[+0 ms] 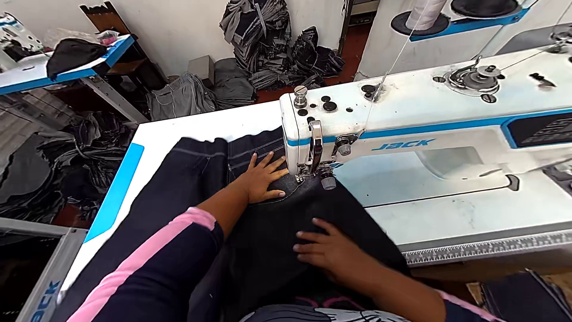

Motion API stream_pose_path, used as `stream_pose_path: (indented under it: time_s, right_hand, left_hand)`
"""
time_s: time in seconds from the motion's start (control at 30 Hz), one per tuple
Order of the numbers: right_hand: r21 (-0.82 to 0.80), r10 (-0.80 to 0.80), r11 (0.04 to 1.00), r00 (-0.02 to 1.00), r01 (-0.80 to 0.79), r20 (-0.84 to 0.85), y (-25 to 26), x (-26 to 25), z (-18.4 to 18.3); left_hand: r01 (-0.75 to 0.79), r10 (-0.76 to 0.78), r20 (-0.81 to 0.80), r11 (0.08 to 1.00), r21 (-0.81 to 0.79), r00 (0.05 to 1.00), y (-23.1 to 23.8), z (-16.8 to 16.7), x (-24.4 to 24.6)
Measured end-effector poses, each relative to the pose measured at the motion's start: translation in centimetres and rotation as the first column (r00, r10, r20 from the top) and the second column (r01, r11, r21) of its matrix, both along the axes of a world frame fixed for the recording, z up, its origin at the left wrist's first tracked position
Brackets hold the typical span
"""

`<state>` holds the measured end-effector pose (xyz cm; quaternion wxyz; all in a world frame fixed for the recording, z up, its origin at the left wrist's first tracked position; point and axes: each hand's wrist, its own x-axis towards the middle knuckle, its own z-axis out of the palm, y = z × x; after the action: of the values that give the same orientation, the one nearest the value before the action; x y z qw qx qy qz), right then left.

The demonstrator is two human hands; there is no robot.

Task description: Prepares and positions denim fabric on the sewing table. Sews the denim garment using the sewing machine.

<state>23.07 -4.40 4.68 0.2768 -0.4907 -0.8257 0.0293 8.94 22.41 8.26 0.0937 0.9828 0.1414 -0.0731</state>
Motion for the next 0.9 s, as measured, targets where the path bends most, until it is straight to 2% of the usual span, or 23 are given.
stream_pose_path:
  time_s: [0.07, 0.13, 0.2, 0.23, 0.3, 0.33, 0.4, 0.43, 0.5, 0.6, 0.77, 0.83, 0.9]
  right_hand:
    - [-0.051, -0.126, 0.991, 0.992, 0.127, 0.024, -0.4, 5.7, 1.0]
    - [-0.146, -0.259, 0.952, 0.961, 0.270, 0.091, -0.4, 11.0, 2.7]
    - [-0.239, -0.374, 0.884, 0.914, 0.402, 0.155, -0.1, 11.1, 5.0]
    - [-0.218, -0.425, 0.867, 0.893, 0.448, 0.147, 0.2, 9.4, 5.8]
    - [-0.199, -0.455, 0.865, 0.887, 0.461, 0.077, 1.0, 4.2, 6.4]
    - [-0.265, -0.450, 0.851, 0.890, 0.453, 0.073, 1.3, 1.8, 5.9]
    - [-0.479, -0.416, 0.760, 0.895, 0.439, 0.160, 2.1, -0.6, 4.3]
    - [-0.500, -0.410, 0.741, 0.892, 0.447, 0.189, 2.5, -0.6, 3.2]
    - [-0.464, -0.398, 0.766, 0.895, 0.445, 0.201, 3.1, 0.5, 2.1]
    - [-0.455, -0.344, 0.792, 0.914, 0.407, 0.217, 4.2, 2.5, 1.8]
    - [-0.354, -0.317, 0.861, 0.930, 0.365, 0.187, 6.3, 4.7, 1.3]
    - [-0.347, -0.292, 0.874, 0.939, 0.339, 0.181, 6.9, 5.5, 1.4]
    - [-0.389, -0.297, 0.851, 0.934, 0.353, 0.196, 7.1, 5.6, 2.4]
  left_hand:
    - [-0.282, 0.282, -0.004, 0.959, -0.003, 0.959, -4.7, 0.2, -0.7]
    - [-0.507, 0.506, -0.059, 0.862, -0.004, 0.860, -9.2, 0.2, -0.1]
    - [-0.629, 0.619, -0.185, 0.778, 0.009, 0.763, -12.1, 0.9, 1.3]
    - [-0.653, 0.639, -0.219, 0.758, 0.015, 0.737, -12.6, 1.1, 1.7]
    - [-0.657, 0.639, -0.251, 0.754, 0.019, 0.727, -12.6, 1.4, 2.0]
    - [-0.651, 0.633, -0.259, 0.759, 0.018, 0.730, -12.4, 1.5, 2.1]
    - [-0.647, 0.630, -0.263, 0.762, 0.024, 0.731, -12.0, 1.5, 2.2]
    - [-0.649, 0.632, -0.265, 0.760, 0.028, 0.728, -11.7, 1.5, 2.4]
    - [-0.657, 0.642, -0.255, 0.753, 0.032, 0.723, -11.0, 1.6, 3.0]
    - [-0.681, 0.667, -0.244, 0.732, 0.037, 0.704, -10.4, 1.7, 3.8]
    - [-0.720, 0.706, -0.216, 0.694, 0.021, 0.675, -8.9, 1.6, 5.0]
    - [-0.694, 0.680, -0.219, 0.719, 0.016, 0.700, -8.2, 1.8, 5.0]
    - [-0.575, 0.559, -0.228, 0.818, -0.004, 0.797, -7.2, 2.2, 4.0]
